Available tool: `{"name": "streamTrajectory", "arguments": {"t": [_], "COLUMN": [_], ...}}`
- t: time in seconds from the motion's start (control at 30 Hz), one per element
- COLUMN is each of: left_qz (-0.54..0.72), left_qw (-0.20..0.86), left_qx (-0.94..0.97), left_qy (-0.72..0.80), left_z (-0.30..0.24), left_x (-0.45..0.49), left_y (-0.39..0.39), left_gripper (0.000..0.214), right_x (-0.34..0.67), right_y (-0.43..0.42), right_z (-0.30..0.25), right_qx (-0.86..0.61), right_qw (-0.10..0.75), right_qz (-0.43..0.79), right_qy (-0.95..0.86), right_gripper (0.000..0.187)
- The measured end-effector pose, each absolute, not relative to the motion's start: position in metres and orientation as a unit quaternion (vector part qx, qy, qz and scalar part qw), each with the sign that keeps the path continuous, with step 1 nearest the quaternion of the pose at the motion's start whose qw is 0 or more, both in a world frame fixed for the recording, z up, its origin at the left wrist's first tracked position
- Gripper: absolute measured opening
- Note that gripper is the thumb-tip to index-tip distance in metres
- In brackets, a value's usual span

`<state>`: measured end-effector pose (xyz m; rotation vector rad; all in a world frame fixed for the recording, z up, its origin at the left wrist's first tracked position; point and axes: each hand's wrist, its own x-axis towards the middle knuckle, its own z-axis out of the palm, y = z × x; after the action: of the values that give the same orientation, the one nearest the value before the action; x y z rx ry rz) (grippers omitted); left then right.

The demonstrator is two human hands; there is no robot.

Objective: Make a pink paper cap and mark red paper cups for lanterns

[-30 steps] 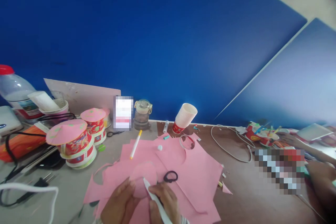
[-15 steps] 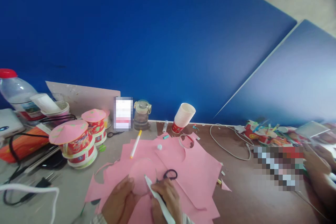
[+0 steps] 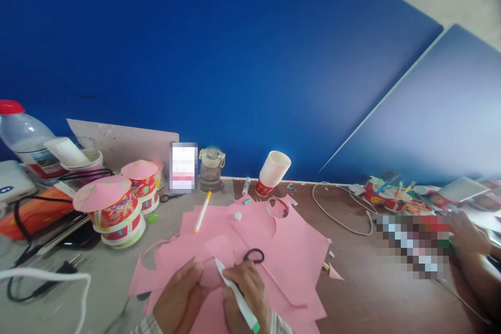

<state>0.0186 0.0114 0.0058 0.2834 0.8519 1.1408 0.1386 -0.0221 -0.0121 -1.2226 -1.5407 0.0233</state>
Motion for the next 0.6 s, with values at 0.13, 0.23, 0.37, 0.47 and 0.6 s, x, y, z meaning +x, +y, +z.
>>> {"name": "streamTrajectory", "arguments": {"t": [0.13, 0.23, 0.37, 0.47, 0.6], "left_qz": [0.516, 0.517, 0.524, 0.533, 0.537], "left_qw": [0.747, 0.744, 0.740, 0.738, 0.750], "left_qx": [0.142, 0.143, 0.134, 0.123, 0.092], "left_qy": [0.394, 0.399, 0.400, 0.396, 0.375], "left_z": [0.0023, -0.0011, -0.0018, 0.0022, 0.0074], "left_x": [0.0176, 0.0165, 0.0168, 0.0182, 0.0189], "left_y": [0.0102, 0.0099, 0.0108, 0.0119, 0.0133], "left_gripper": [0.018, 0.016, 0.012, 0.016, 0.023], "right_x": [0.1368, 0.1372, 0.1394, 0.1414, 0.1464], "right_y": [-0.0224, -0.0229, -0.0243, -0.0260, -0.0277], "right_z": [-0.0110, -0.0109, -0.0064, -0.0046, -0.0087], "right_qx": [-0.531, -0.531, -0.535, -0.542, -0.537], "right_qw": [0.554, 0.559, 0.575, 0.581, 0.581], "right_qz": [0.010, 0.010, 0.007, -0.011, -0.021], "right_qy": [-0.641, -0.637, -0.618, -0.607, -0.612], "right_gripper": [0.018, 0.019, 0.025, 0.024, 0.029]}}
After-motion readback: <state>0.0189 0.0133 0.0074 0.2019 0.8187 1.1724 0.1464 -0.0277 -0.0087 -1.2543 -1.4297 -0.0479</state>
